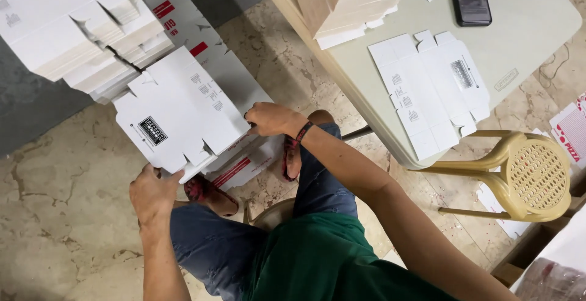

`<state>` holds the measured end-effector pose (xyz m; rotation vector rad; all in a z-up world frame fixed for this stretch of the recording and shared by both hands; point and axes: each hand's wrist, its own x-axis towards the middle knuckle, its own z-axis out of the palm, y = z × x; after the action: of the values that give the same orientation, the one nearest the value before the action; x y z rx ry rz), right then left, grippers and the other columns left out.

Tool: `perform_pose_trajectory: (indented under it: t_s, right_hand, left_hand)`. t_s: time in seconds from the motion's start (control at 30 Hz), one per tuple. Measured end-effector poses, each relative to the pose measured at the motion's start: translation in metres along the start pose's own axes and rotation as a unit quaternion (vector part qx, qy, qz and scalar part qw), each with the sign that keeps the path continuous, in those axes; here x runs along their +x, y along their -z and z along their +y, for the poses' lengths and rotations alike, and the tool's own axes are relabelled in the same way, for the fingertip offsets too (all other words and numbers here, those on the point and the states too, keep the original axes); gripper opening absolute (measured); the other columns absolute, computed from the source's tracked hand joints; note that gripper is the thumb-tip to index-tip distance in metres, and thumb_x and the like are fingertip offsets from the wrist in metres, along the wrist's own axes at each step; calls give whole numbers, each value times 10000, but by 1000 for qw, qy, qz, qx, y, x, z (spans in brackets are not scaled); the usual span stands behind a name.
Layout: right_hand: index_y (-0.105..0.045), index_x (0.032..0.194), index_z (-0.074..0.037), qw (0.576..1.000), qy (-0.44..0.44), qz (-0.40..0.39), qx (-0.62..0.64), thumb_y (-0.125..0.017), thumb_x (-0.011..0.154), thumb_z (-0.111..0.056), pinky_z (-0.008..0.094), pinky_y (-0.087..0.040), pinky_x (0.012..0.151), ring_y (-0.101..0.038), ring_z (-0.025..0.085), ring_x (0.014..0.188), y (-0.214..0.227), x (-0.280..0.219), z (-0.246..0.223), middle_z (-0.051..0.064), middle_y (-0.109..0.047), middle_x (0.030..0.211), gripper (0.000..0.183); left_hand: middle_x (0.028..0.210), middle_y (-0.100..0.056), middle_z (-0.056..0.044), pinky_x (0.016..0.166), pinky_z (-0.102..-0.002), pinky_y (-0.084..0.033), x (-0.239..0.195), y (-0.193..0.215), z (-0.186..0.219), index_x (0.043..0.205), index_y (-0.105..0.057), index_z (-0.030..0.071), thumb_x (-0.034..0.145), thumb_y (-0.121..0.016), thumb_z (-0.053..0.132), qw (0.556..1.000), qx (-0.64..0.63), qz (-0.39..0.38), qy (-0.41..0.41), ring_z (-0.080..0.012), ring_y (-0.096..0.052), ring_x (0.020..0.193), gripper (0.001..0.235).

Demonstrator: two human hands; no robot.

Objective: Folding and stacking cardboard box templates in a factory setting

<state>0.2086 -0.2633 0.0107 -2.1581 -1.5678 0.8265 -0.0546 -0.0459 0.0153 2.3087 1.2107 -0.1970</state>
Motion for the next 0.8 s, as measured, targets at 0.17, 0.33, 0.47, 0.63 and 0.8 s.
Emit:
perform_pose_trajectory:
  t_s: [0.17, 0.33, 0.47, 0.63, 0.8]
  right_hand:
    - [-616, 733, 28, 1000, 2, -1, -3, -700, 963, -208, 331, -534, 516, -651, 241, 597, -14, 8, 14, 182, -670, 681, 340]
    - [-720, 840, 20, 995, -87, 32, -44, -764, 875, -220, 403, -585, 559, -726, 323, 680, -25, -10, -6, 170, -714, 730, 246]
    - [-498, 743, -116, 990, -41, -137, -21, -632, 920, -243, 354, -387, 503, -458, 188, 517, 56, -117, -98, 18, -472, 609, 256]
    - [-622, 1277, -32, 946, 198, -16, 256, -597, 997, -376, 280, -701, 789, -815, 239, 907, 204, -238, -91, 160, -801, 1018, 443]
    - [-304, 795, -132, 845, -253, 255, -397, -479, 868, 235, 314, -133, 475, -300, 54, 550, 354, -227, 141, -103, -269, 621, 413]
  left_hand:
    - [1214, -744, -230, 900, -556, -567, 20, -26, -32, 1288, -713, -28, 810, -858, 436, 1000, 17, 14, -10, -470, -679, 1105, 682]
    - [1322, -737, -181, 951, -577, -526, -10, 33, 17, 1384, -688, 59, 816, -778, 512, 993, 115, -22, -19, -453, -671, 1184, 732]
    - [1452, -615, 49, 1060, -504, -492, -38, 111, 87, 1624, -368, 412, 758, -676, 759, 969, 173, -90, 151, -315, -580, 1356, 982]
    - [1381, -672, 76, 1053, -312, -460, -92, 146, 217, 1503, -553, 252, 842, -747, 396, 974, -152, -11, -170, -144, -640, 1197, 704]
    - [1718, -17, -88, 1076, -593, -497, -45, 96, 363, 1657, -274, 171, 943, -833, 380, 845, -32, 36, -532, -406, -215, 1580, 931]
